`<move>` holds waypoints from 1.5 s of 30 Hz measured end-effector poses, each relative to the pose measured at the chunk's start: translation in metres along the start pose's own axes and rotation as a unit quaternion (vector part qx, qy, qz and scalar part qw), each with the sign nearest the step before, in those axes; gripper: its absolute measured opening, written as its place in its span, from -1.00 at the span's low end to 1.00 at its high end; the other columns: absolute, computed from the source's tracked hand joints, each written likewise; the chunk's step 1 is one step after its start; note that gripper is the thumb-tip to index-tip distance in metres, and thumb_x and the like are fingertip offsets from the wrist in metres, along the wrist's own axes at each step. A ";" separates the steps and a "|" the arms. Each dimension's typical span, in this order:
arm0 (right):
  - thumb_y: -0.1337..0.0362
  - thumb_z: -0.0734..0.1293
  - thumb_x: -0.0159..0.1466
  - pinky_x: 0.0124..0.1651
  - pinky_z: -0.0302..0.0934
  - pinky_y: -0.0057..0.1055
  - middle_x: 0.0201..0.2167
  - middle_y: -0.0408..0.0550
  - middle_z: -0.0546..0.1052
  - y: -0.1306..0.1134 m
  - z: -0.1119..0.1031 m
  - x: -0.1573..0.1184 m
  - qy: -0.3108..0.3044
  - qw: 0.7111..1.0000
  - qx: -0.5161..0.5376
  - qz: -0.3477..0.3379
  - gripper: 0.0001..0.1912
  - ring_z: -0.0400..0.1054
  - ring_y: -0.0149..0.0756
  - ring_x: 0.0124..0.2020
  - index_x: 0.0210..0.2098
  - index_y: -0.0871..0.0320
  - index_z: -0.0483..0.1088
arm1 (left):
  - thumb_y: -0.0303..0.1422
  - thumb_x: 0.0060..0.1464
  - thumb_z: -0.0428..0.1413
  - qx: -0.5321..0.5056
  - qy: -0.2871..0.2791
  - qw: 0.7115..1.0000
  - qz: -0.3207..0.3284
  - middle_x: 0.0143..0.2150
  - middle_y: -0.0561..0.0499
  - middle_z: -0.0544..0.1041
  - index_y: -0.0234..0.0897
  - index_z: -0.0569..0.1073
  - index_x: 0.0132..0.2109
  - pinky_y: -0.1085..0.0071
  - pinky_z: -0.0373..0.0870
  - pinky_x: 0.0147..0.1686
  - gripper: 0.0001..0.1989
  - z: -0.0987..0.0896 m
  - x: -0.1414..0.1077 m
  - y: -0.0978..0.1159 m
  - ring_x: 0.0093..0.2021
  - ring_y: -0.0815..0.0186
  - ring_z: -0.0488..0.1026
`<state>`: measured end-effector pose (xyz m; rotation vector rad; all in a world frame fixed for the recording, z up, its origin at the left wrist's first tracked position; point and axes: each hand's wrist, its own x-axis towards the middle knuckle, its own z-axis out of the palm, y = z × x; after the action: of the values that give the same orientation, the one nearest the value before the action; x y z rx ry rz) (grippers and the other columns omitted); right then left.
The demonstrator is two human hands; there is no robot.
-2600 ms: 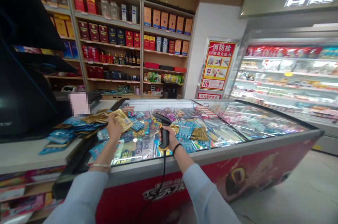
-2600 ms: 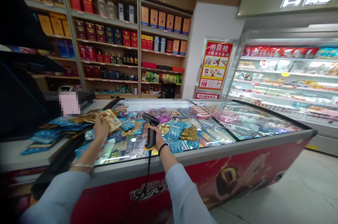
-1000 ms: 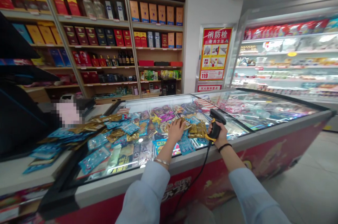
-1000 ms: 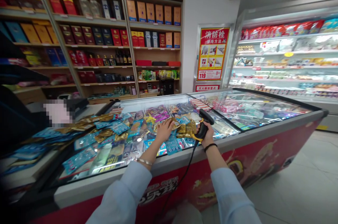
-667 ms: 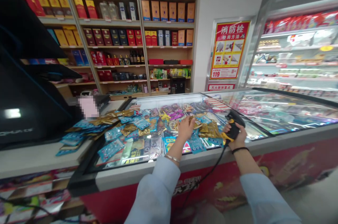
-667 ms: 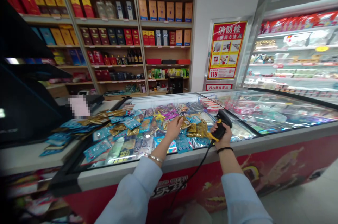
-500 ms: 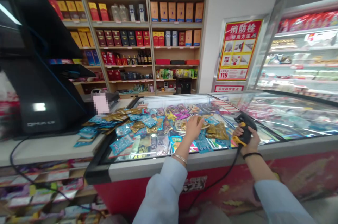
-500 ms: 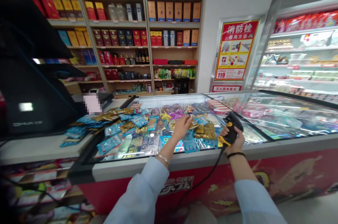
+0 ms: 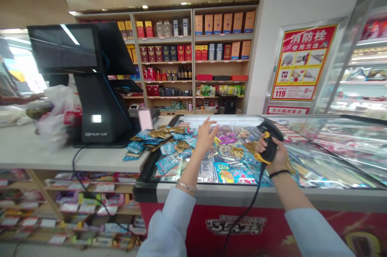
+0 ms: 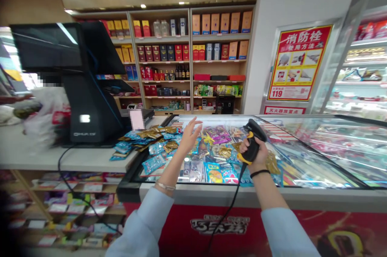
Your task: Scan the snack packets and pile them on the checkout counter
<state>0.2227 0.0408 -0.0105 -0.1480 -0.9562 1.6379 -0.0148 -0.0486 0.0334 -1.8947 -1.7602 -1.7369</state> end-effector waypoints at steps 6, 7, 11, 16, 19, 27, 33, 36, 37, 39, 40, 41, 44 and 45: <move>0.15 0.28 0.07 -0.67 0.15 -0.50 -0.64 -0.26 0.18 0.057 0.046 0.024 -0.067 0.996 0.032 0.047 -0.80 0.11 -0.46 -0.70 -0.35 0.10 0.33 | -0.13 0.21 -0.10 0.019 0.099 0.994 -0.031 0.18 -0.14 0.40 -0.27 0.49 -0.10 0.21 0.06 0.26 -0.61 -0.088 -0.002 -0.084 0.27 0.20 0.22; 0.16 0.28 0.07 -0.66 0.16 -0.50 -0.64 -0.26 0.19 0.064 0.051 0.029 -0.075 0.995 0.038 0.053 -0.81 0.13 -0.46 -0.70 -0.34 0.10 0.33 | -0.13 0.21 -0.09 0.021 0.119 0.992 -0.046 0.18 -0.15 0.39 -0.28 0.49 -0.10 0.21 0.07 0.26 -0.61 -0.100 -0.002 -0.098 0.25 0.19 0.24; 0.16 0.28 0.08 -0.67 0.14 -0.53 -0.66 -0.26 0.25 0.097 0.069 0.048 -0.089 0.993 0.042 0.066 -0.81 0.17 -0.46 -0.71 -0.34 0.10 0.32 | -0.15 0.18 -0.08 0.065 0.202 0.970 -0.117 0.10 -0.19 0.45 -0.31 0.49 -0.14 0.20 0.15 0.20 -0.63 -0.129 0.005 -0.143 0.15 0.16 0.34; 0.14 0.30 0.07 -0.71 0.14 -0.51 -0.67 -0.23 0.33 0.143 0.088 0.062 -0.091 0.987 0.008 0.132 -0.81 0.21 -0.43 -0.72 -0.37 0.12 0.33 | -0.22 0.16 -0.11 0.150 0.252 0.944 -0.150 -0.09 -0.19 0.53 -0.30 0.46 -0.21 0.15 0.25 0.10 -0.68 -0.126 0.016 -0.174 0.00 0.12 0.41; 0.13 0.31 0.08 -0.70 0.16 -0.51 -0.67 -0.23 0.36 0.162 0.093 0.063 -0.093 0.981 -0.004 0.170 -0.80 0.23 -0.43 -0.72 -0.37 0.12 0.34 | -0.22 0.17 -0.12 0.177 0.239 0.946 -0.125 -0.13 -0.16 0.53 -0.26 0.46 -0.24 0.18 0.27 0.07 -0.69 -0.117 0.016 -0.184 -0.03 0.14 0.42; 0.12 0.34 0.05 -0.71 0.15 -0.52 -0.70 -0.21 0.39 0.178 0.102 0.050 -0.084 0.972 -0.032 0.217 -0.79 0.24 -0.42 -0.74 -0.45 0.14 0.36 | -0.27 0.19 -0.12 0.321 0.165 0.921 -0.148 -0.18 -0.19 0.52 -0.31 0.47 -0.25 0.22 0.29 -0.03 -0.69 -0.097 0.004 -0.179 -0.09 0.12 0.42; 0.12 0.34 0.03 -0.73 0.10 -0.51 -0.72 -0.18 0.40 0.189 0.105 0.043 -0.072 0.962 -0.043 0.258 -0.80 0.23 -0.41 -0.75 -0.50 0.15 0.38 | -0.21 0.20 -0.10 0.402 0.034 0.891 -0.208 -0.25 -0.23 0.56 -0.34 0.47 -0.20 0.22 0.27 -0.05 -0.66 -0.088 -0.005 -0.166 -0.11 0.07 0.47; 0.10 0.34 0.02 -0.74 0.09 -0.51 -0.76 -0.16 0.36 0.192 0.107 0.042 -0.081 0.955 -0.057 0.278 -0.76 0.22 -0.41 -0.77 -0.59 0.16 0.35 | -0.20 0.19 -0.09 0.424 0.013 0.879 -0.219 -0.24 -0.26 0.57 -0.38 0.42 -0.06 0.17 0.24 -0.02 -0.63 -0.085 -0.006 -0.165 -0.11 0.04 0.50; 0.09 0.34 0.01 -0.74 0.09 -0.50 -0.77 -0.16 0.36 0.192 0.108 0.041 -0.085 0.954 -0.061 0.281 -0.74 0.22 -0.41 -0.77 -0.60 0.16 0.35 | -0.21 0.19 -0.08 0.429 0.010 0.876 -0.219 -0.22 -0.27 0.57 -0.39 0.39 -0.02 0.17 0.23 -0.01 -0.62 -0.084 -0.006 -0.165 -0.11 0.04 0.50; 0.09 0.35 0.00 -0.74 0.10 -0.49 -0.76 -0.15 0.37 0.192 0.110 0.040 -0.089 0.953 -0.065 0.282 -0.73 0.21 -0.41 -0.78 -0.61 0.17 0.35 | -0.22 0.19 -0.07 0.434 -0.001 0.875 -0.214 -0.20 -0.28 0.57 -0.40 0.36 0.02 0.17 0.22 0.01 -0.62 -0.082 -0.007 -0.166 -0.10 0.04 0.51; 0.09 0.35 0.00 -0.74 0.11 -0.49 -0.75 -0.15 0.39 0.191 0.110 0.040 -0.089 0.953 -0.064 0.281 -0.74 0.22 -0.41 -0.78 -0.60 0.17 0.36 | -0.23 0.19 -0.06 0.434 -0.009 0.876 -0.211 -0.19 -0.27 0.57 -0.40 0.35 0.03 0.18 0.21 0.02 -0.62 -0.082 -0.008 -0.167 -0.09 0.05 0.51; 0.09 0.36 0.00 -0.73 0.12 -0.49 -0.73 -0.14 0.40 0.191 0.110 0.039 -0.089 0.953 -0.064 0.283 -0.74 0.23 -0.41 -0.77 -0.59 0.18 0.37 | -0.24 0.19 -0.05 0.433 -0.015 0.877 -0.209 -0.19 -0.26 0.58 -0.39 0.33 0.05 0.19 0.21 0.02 -0.63 -0.082 -0.008 -0.167 -0.08 0.06 0.51; 0.07 0.35 0.01 -0.71 0.12 -0.49 -0.75 -0.11 0.40 0.190 0.110 0.038 -0.099 0.946 -0.071 0.300 -0.71 0.25 -0.39 -0.75 -0.63 0.17 0.35 | -0.27 0.20 -0.04 0.428 -0.022 0.879 -0.210 -0.17 -0.22 0.58 -0.36 0.30 0.08 0.24 0.24 0.01 -0.64 -0.082 -0.011 -0.166 -0.07 0.09 0.51; 0.05 0.34 0.01 -0.70 0.12 -0.49 -0.76 -0.10 0.39 0.190 0.110 0.038 -0.105 0.943 -0.074 0.305 -0.69 0.24 -0.39 -0.74 -0.64 0.17 0.34 | -0.27 0.20 -0.04 0.425 -0.020 0.878 -0.217 -0.17 -0.21 0.58 -0.35 0.30 0.08 0.27 0.26 -0.03 -0.64 -0.082 -0.011 -0.165 -0.08 0.10 0.51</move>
<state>0.0035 0.0211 -0.0469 -0.4124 -1.2830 2.1782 -0.1826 -0.0496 -0.0446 -1.2065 -2.5046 -0.6941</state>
